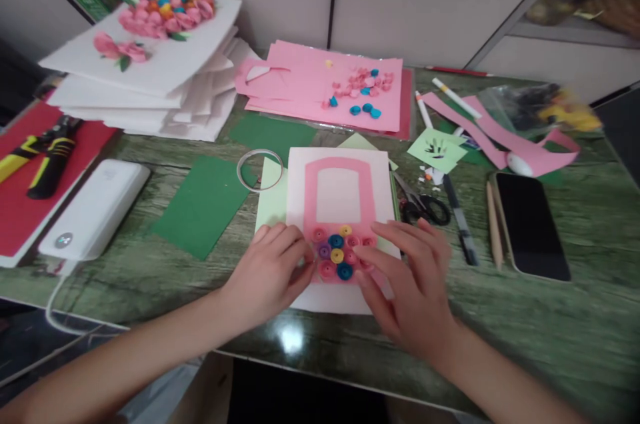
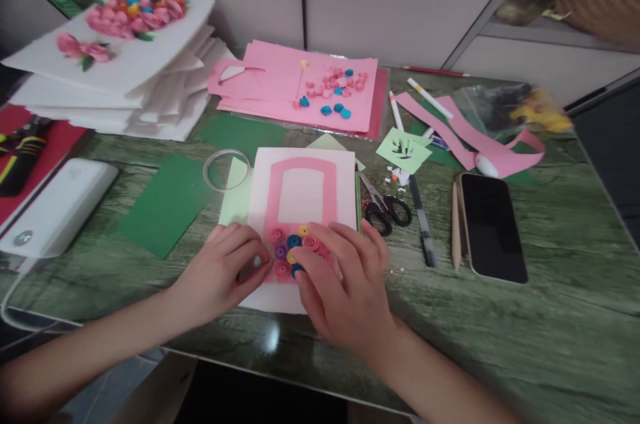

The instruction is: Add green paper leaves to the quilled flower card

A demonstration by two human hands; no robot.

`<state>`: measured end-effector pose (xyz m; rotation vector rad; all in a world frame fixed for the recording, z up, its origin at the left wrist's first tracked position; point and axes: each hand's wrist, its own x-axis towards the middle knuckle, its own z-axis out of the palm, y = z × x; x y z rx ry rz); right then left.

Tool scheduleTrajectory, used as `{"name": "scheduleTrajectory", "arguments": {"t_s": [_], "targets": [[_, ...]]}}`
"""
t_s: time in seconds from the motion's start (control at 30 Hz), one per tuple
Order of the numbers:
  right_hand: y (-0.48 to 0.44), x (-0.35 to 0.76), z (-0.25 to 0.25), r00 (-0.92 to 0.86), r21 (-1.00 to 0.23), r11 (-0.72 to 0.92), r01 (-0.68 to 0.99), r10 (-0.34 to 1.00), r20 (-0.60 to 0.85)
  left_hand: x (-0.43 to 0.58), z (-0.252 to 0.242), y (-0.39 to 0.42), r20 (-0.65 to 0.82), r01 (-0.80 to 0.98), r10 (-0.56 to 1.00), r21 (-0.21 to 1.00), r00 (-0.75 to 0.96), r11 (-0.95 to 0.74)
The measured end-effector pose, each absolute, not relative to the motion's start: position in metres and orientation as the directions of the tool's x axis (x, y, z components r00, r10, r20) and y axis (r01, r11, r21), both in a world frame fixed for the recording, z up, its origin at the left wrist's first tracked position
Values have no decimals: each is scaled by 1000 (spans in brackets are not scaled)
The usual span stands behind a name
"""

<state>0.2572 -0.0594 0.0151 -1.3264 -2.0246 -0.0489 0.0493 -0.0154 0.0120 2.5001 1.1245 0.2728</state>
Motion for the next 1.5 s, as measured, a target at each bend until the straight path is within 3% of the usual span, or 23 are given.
{"name": "scheduleTrajectory", "arguments": {"t_s": [0.27, 0.33, 0.43, 0.53, 0.77, 1.0, 1.1, 1.17, 1.27, 1.33, 1.5], "targets": [[-60, 262, 14, -257, -339, 503, 795, 785, 563, 40, 9, -23, 304, 561, 647, 327, 699, -760], [-58, 263, 14, -247, -369, 487, 792, 807, 536, 40, 15, -22, 277, 563, 738, 500, 616, -658], [-55, 263, 17, -235, -477, 450, 755, 865, 444, 47, 26, -18, 62, 498, 850, 787, 523, -364], [-56, 261, 20, -216, -598, 408, 690, 905, 367, 60, 34, -17, -30, 401, 843, 888, 537, -224], [-57, 263, 29, -215, -784, 341, 518, 940, 266, 83, 39, -22, 78, 346, 817, 880, 571, -325], [-53, 262, 35, -232, -793, 347, 501, 936, 264, 89, 40, -19, 105, 342, 808, 868, 580, -359], [-43, 275, 35, -218, -736, 389, 554, 921, 322, 89, 41, -16, 105, 312, 797, 884, 595, -349], [-31, 297, 31, -90, -614, 381, 692, 888, 450, 86, 40, -13, 125, 294, 809, 891, 575, -347], [-9, 344, 16, 110, -346, 141, 927, 783, 612, 79, 37, -8, 145, 299, 837, 891, 527, -342], [2, 371, 3, 75, -185, 27, 982, 848, 525, 76, 36, -5, 139, 307, 842, 890, 521, -337], [11, 393, -15, 99, -111, -57, 992, 903, 419, 68, 45, -2, 160, 290, 828, 887, 537, -360]]}}
